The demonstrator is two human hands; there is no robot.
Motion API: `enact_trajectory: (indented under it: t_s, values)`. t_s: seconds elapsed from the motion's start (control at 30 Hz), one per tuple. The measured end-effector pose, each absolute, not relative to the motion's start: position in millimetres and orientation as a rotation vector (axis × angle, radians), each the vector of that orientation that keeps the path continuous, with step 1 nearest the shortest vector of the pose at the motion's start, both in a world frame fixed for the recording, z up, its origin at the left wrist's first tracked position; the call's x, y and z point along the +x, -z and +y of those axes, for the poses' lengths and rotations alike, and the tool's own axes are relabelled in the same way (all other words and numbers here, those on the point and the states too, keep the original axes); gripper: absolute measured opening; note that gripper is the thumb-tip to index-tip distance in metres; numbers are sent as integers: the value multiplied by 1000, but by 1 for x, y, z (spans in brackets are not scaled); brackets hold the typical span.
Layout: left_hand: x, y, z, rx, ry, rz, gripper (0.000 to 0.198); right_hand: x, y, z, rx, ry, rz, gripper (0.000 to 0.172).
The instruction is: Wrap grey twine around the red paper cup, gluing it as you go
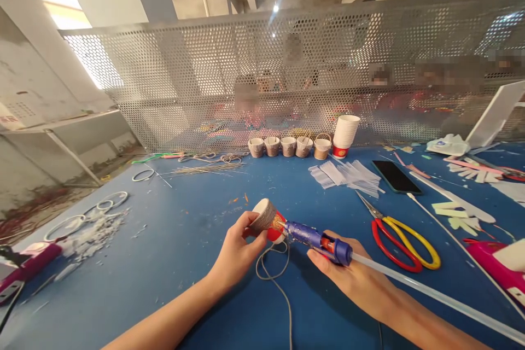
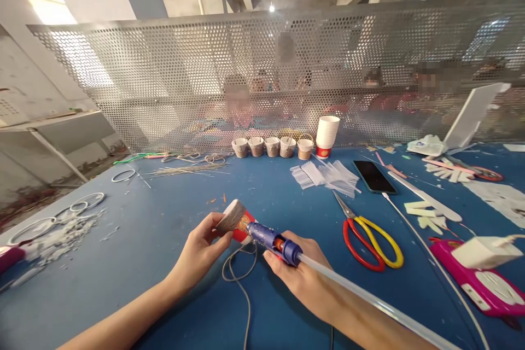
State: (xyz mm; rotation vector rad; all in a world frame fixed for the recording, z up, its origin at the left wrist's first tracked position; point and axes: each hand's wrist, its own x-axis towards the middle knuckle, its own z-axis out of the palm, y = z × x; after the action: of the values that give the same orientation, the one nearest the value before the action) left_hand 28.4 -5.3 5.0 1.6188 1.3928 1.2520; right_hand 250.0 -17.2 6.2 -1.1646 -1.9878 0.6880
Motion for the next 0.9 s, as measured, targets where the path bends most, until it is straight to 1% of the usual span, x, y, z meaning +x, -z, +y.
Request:
enact_trajectory:
  t_s: [0.3, 0.5, 0.67, 0.9]
  values:
    - [31, -1, -7, 1735, -1249, 1418, 8, 246, -9, -18, -1180, -623, -2074, 28]
    - [33, -1, -6, 1727, -1231, 1420, 7, 243, -6, -19, -1067, -603, -2148, 26]
    - [34, -5, -7, 1700, -1216, 1431, 8, 242, -2, -17, -983, -480, -2185, 22]
    - [35, -7, -9, 1667, -1219, 1426, 8, 242, -3, -20, -984, -410, -2187, 23]
